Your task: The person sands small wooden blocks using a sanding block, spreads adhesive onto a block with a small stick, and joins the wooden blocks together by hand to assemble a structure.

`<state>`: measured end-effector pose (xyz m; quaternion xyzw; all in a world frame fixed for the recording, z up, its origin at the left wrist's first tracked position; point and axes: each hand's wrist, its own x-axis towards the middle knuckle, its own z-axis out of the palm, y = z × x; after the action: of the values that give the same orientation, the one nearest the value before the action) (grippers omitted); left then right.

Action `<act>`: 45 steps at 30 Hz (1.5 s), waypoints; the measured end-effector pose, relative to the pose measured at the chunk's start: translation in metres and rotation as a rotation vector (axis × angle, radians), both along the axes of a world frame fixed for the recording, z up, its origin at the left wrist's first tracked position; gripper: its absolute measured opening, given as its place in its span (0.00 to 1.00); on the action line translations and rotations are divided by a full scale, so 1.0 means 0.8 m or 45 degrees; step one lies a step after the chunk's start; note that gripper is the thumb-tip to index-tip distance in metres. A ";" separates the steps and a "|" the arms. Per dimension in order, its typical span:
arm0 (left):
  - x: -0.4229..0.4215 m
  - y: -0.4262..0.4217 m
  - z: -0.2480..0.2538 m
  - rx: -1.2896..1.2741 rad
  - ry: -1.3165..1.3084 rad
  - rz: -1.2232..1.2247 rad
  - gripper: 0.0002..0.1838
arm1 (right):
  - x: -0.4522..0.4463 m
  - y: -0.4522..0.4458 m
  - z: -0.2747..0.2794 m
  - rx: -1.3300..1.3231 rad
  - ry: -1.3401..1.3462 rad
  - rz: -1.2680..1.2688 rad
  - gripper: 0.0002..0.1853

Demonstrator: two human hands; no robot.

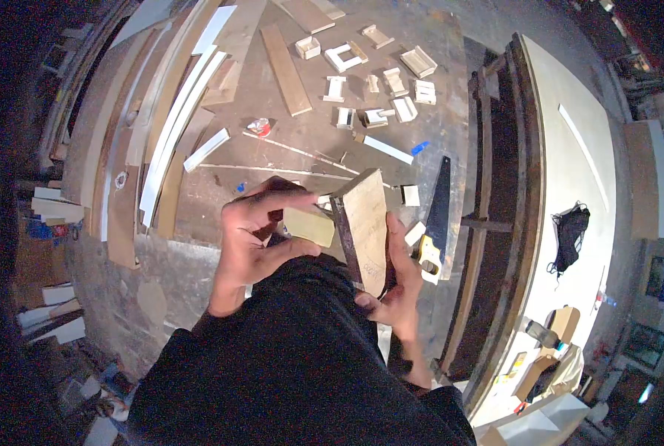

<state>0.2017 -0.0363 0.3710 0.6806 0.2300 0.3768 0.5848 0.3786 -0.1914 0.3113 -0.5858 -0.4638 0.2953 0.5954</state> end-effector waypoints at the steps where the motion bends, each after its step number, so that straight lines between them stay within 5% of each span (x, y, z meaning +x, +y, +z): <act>1: 0.000 -0.001 0.002 -0.003 0.003 -0.006 0.27 | 0.000 -0.001 0.001 -0.003 0.003 -0.006 0.63; 4: 0.001 -0.005 0.006 -0.095 -0.035 0.010 0.29 | 0.006 0.000 0.012 -0.049 -0.031 0.040 0.62; 6: 0.003 -0.013 0.007 -0.442 -0.184 0.115 0.27 | 0.006 -0.002 0.022 -0.185 0.067 0.089 0.62; 10: -0.005 -0.009 -0.023 -0.412 -0.277 0.124 0.23 | 0.008 -0.001 0.018 -0.170 -0.126 0.179 0.61; 12: -0.015 -0.005 -0.025 -0.108 0.297 -0.229 0.21 | -0.007 0.006 0.010 -0.069 -0.047 0.161 0.61; 14: -0.007 -0.013 -0.013 -0.174 0.273 -0.220 0.18 | -0.007 0.006 0.023 -0.085 0.038 0.193 0.60; 16: 0.002 -0.011 -0.019 -0.762 -0.310 -0.030 0.15 | -0.002 0.006 0.026 -0.186 -0.053 0.277 0.61; 18: -0.010 -0.009 -0.017 -0.351 0.214 -0.106 0.17 | -0.002 0.021 0.028 -0.152 -0.026 0.264 0.61; 22: -0.006 -0.020 -0.028 -0.609 -0.120 -0.180 0.19 | -0.001 0.014 0.030 -0.120 0.056 0.202 0.60; 26: -0.021 0.000 -0.019 -0.581 -0.267 0.124 0.21 | 0.020 0.003 -0.019 -0.428 0.031 0.340 0.47; 28: -0.028 0.000 -0.011 -0.514 -0.295 0.080 0.23 | 0.026 -0.007 -0.033 -0.433 0.295 0.250 0.49; 35: -0.022 0.000 -0.018 -0.411 -0.232 0.062 0.21 | 0.001 0.016 0.026 -0.155 0.207 0.051 0.66; 44: -0.017 -0.005 -0.006 -0.315 -0.297 0.101 0.17 | -0.011 0.032 -0.007 0.039 0.039 0.361 0.59; 45: -0.018 -0.004 -0.002 -0.225 -0.303 0.167 0.16 | -0.008 0.030 -0.016 -0.183 0.059 0.369 0.58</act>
<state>0.1875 -0.0398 0.3697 0.5605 0.2352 0.4704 0.6397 0.3724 -0.1678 0.2987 -0.5468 -0.5073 0.4241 0.5136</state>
